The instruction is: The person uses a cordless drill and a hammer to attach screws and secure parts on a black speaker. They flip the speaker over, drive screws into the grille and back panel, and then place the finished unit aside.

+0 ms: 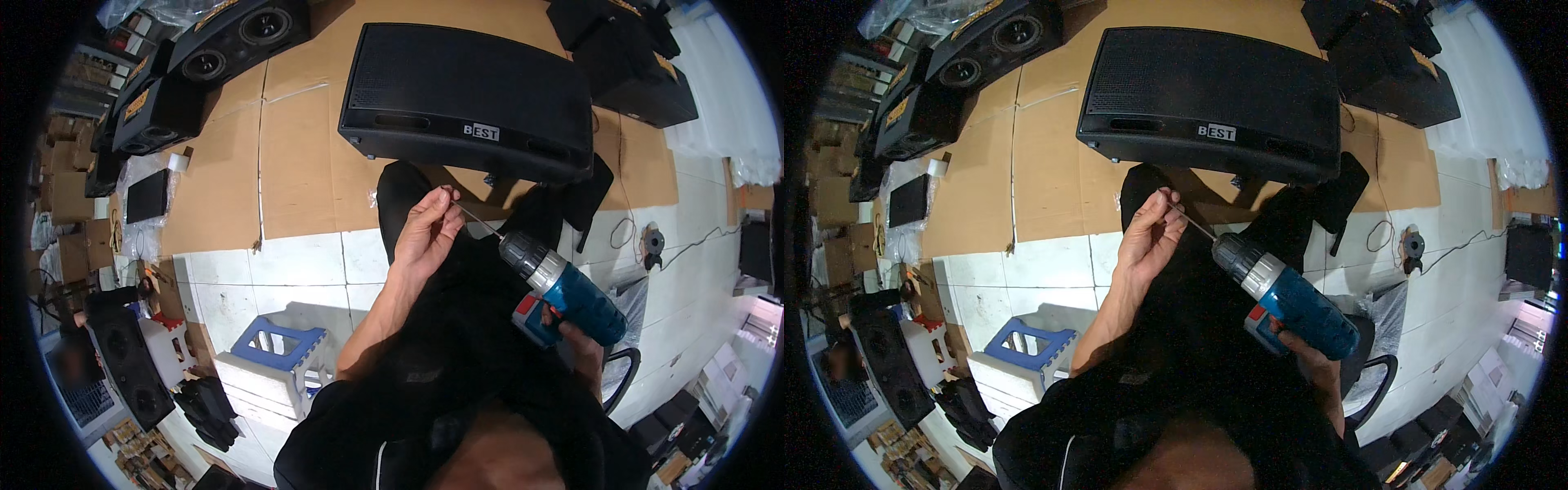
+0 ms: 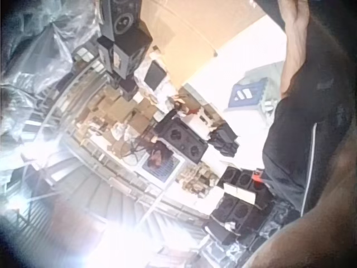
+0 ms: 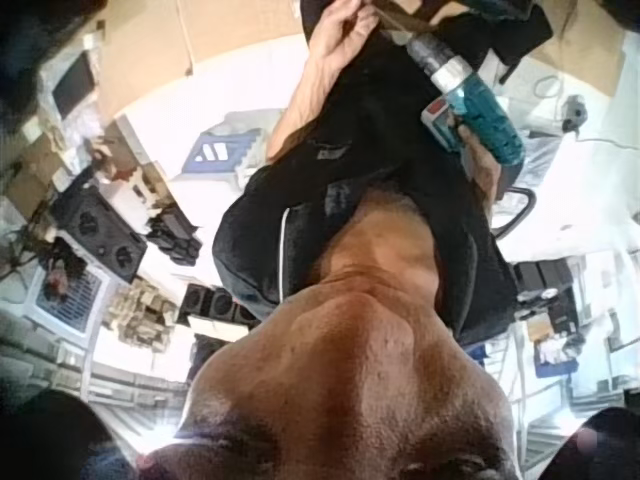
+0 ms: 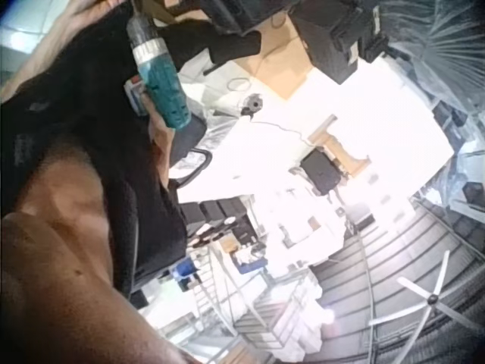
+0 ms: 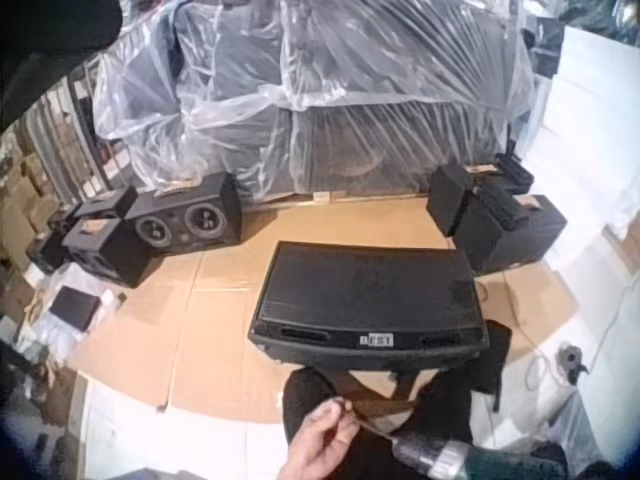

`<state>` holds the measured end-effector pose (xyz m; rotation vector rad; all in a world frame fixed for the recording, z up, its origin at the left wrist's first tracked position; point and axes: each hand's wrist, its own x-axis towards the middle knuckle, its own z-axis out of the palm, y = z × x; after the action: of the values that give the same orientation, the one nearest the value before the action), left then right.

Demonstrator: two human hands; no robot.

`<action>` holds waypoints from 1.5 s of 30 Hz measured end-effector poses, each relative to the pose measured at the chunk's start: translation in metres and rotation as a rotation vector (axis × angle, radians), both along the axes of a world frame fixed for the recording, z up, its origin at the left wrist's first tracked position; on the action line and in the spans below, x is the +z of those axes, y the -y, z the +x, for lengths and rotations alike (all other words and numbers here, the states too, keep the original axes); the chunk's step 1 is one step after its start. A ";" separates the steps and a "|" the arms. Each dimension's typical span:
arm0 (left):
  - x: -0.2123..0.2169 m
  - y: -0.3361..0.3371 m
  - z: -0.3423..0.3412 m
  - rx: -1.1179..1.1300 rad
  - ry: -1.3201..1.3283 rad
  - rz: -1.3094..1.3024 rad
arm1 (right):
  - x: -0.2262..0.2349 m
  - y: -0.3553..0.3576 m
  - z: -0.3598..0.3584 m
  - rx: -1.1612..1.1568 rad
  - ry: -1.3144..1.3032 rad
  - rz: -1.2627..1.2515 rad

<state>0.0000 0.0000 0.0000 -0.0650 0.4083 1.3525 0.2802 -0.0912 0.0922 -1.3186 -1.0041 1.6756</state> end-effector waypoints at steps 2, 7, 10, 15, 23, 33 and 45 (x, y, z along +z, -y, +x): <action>0.007 0.001 -0.002 0.015 0.080 -0.049 | -0.002 0.001 -0.003 0.020 0.053 0.024; 0.021 -0.001 0.007 0.010 0.232 -0.107 | -0.014 -0.001 0.004 0.025 0.049 0.037; 0.027 0.002 0.009 0.007 0.274 -0.116 | -0.008 -0.007 -0.005 0.058 0.039 0.025; 0.032 0.000 0.012 0.009 0.344 -0.138 | -0.023 -0.006 0.004 0.077 -0.038 0.057; 0.027 -0.002 0.020 0.014 0.357 -0.138 | -0.019 -0.016 -0.003 0.042 -0.097 0.120; 0.029 -0.002 0.027 0.055 0.257 -0.128 | -0.021 -0.019 0.001 0.052 -0.149 0.048; 0.017 -0.042 0.064 -0.026 -0.283 0.218 | -0.020 -0.025 0.032 -0.044 -0.274 0.063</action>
<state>0.0639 0.0417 0.0167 0.3143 0.4940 1.3772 0.3121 -0.0659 0.0724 -1.0295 -0.8527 1.7209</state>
